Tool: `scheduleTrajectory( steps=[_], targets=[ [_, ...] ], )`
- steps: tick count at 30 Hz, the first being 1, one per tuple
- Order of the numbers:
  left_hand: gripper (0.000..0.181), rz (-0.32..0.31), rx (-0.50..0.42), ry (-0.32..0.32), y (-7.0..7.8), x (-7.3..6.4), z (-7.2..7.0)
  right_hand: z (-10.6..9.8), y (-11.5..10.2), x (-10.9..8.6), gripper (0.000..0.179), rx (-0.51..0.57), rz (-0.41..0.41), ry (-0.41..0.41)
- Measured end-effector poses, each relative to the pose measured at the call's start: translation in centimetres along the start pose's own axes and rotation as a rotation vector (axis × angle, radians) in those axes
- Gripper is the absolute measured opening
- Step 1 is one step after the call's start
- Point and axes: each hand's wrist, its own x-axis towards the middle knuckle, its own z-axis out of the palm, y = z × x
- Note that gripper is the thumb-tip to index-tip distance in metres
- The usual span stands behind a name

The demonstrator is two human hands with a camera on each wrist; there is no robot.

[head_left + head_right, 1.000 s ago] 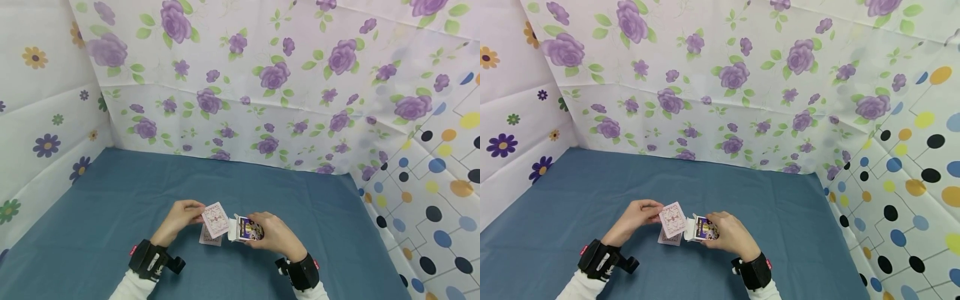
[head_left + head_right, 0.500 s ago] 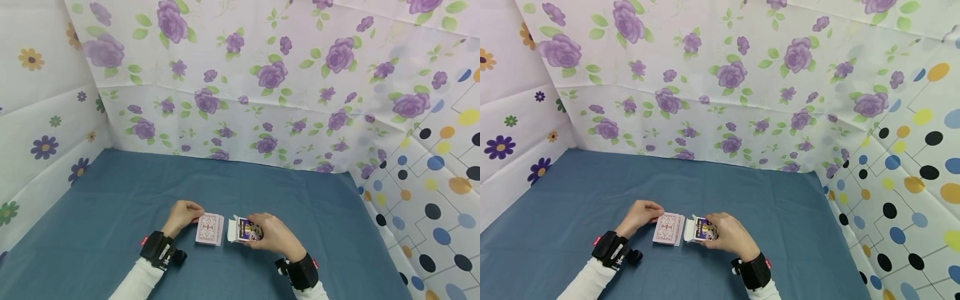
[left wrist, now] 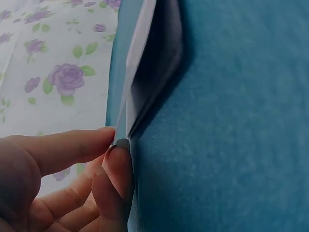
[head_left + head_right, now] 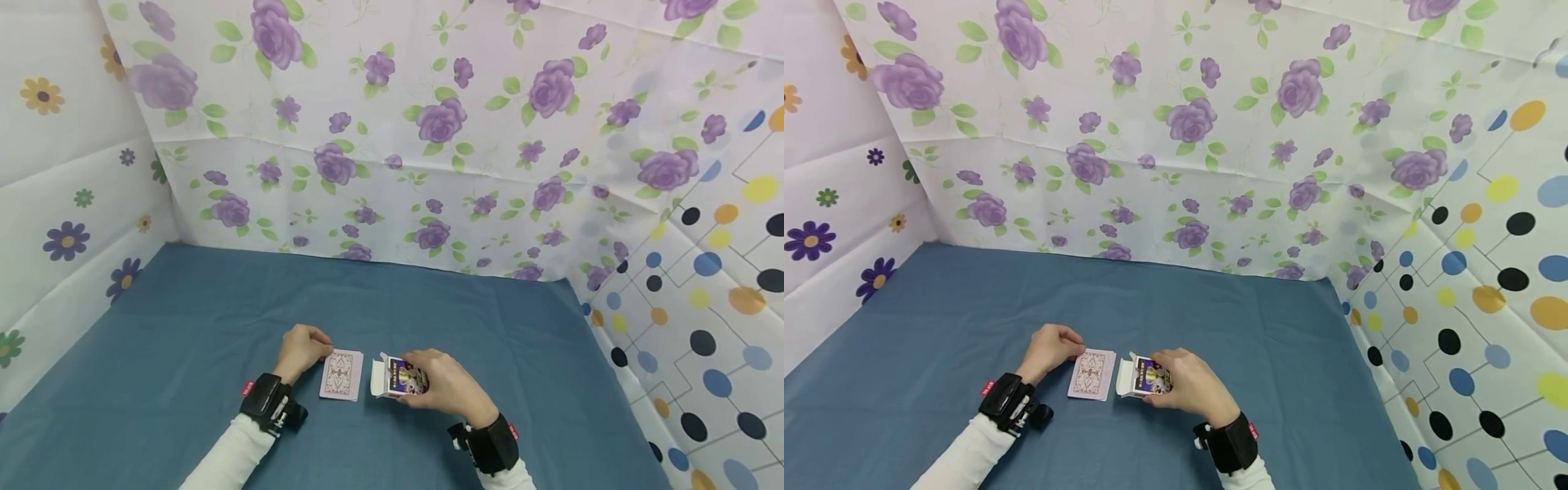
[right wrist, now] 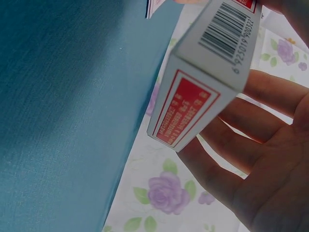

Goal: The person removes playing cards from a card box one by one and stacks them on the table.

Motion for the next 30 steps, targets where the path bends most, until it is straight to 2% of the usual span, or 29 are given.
scheduleTrajectory(
  steps=[15, 25, 27, 30],
  targets=[
    [0.006, 0.012, 0.054, 0.022, 0.17, -0.25, 0.30, 0.42, 0.23, 0.00, 0.063, 0.019, -0.007, -0.001],
    [0.006, 0.014, 0.041, 0.028, 0.14, -0.29, 0.36, 0.16, 0.03, 0.03, 0.060, 0.006, -0.013, 0.004],
    [0.006, 0.032, 0.049, 0.031, 0.15, -0.42, 0.34, 0.12, -0.02, 0.03, 0.060, 0.006, -0.011, 0.001],
    [0.007, 0.093, 0.058, 0.038, 0.48, -0.99, 0.27, 0.12, -0.06, 0.05, 0.060, 0.009, -0.006, -0.005]
  ],
)
